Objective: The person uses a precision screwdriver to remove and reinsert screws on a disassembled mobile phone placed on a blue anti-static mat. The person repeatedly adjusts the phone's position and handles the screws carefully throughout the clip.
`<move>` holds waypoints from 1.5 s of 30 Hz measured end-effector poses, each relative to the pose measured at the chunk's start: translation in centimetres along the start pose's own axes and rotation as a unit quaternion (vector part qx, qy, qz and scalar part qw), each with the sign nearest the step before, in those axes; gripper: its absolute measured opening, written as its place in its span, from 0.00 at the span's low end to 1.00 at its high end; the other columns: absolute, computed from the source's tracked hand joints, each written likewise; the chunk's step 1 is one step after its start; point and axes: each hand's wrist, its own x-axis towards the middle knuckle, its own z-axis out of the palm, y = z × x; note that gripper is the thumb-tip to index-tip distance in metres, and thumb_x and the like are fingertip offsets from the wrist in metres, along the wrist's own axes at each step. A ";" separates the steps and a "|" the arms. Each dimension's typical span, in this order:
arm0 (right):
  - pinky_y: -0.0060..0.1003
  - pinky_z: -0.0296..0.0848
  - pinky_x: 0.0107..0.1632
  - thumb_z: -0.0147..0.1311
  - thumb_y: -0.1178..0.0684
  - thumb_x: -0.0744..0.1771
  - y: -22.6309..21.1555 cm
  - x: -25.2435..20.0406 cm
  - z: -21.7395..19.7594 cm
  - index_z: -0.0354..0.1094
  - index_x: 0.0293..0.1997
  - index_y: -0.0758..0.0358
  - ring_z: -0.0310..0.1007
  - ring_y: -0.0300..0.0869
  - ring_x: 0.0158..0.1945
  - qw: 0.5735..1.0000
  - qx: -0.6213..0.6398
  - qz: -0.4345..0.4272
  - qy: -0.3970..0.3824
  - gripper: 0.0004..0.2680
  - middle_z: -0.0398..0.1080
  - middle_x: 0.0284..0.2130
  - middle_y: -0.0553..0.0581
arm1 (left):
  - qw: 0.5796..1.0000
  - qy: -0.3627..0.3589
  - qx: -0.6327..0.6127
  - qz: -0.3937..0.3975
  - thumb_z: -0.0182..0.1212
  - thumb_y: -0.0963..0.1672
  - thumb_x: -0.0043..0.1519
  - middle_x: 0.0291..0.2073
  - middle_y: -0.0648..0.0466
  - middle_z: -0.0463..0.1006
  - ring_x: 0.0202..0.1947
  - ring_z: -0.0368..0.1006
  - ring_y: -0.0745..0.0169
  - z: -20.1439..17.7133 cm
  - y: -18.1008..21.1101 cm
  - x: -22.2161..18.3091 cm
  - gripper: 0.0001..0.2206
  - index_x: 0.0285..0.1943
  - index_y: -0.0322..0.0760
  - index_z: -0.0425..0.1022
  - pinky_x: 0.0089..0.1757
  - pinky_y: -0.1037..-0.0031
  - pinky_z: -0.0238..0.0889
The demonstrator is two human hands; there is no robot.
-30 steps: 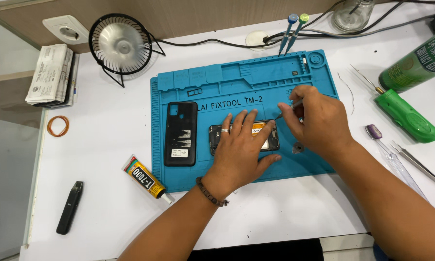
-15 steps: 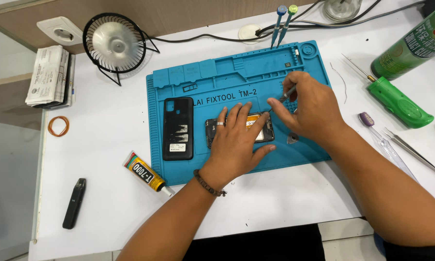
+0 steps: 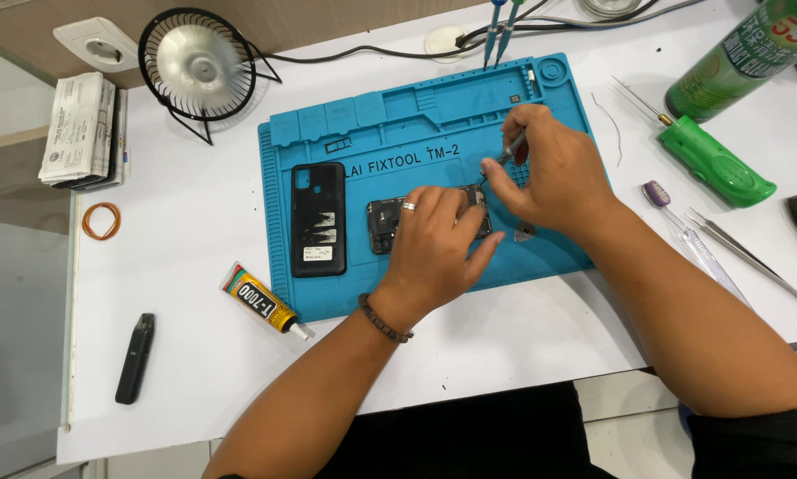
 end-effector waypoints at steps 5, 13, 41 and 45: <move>0.41 0.75 0.28 0.61 0.58 0.71 0.8 -0.1 0.5 0.59 0.54 0.67 0.75 0.50 0.25 0.999 -0.027 -0.011 0.017 0.11 0.72 0.26 0.60 | 0.999 -0.032 0.017 0.029 0.59 0.51 0.65 0.29 0.49 0.76 0.37 0.76 0.53 1.0 1.5 0.5 0.13 0.44 0.38 0.80 0.43 0.61 0.62; 0.40 0.74 0.27 0.61 0.58 0.71 0.3 0.0 0.3 0.57 0.54 0.65 0.75 0.48 0.25 1.000 -0.007 -0.004 -0.006 0.12 0.73 0.27 0.59 | 0.994 -0.110 -0.009 0.008 0.55 0.43 0.64 0.26 0.47 0.78 0.31 0.78 0.48 1.8 3.1 2.4 0.07 0.40 0.39 0.80 0.38 0.61 0.64; 0.44 0.76 0.30 0.59 0.63 0.69 0.0 0.4 -0.6 0.58 0.56 0.67 0.78 0.52 0.31 0.999 0.015 -0.010 -0.033 0.12 0.73 0.32 0.61 | 0.992 0.023 -0.103 0.069 0.56 0.43 0.64 0.25 0.48 0.75 0.35 0.74 0.51 2.9 3.6 1.6 0.06 0.35 0.37 0.75 0.44 0.63 0.60; 0.44 0.76 0.30 0.60 0.60 0.70 -0.1 0.4 -0.7 0.58 0.55 0.66 0.78 0.51 0.30 0.999 0.007 -0.009 -0.032 0.12 0.73 0.31 0.60 | 0.989 -0.017 -0.135 0.052 0.64 0.47 0.60 0.29 0.47 0.77 0.37 0.73 0.50 0.2 3.1 1.7 0.09 0.37 0.37 0.77 0.44 0.61 0.60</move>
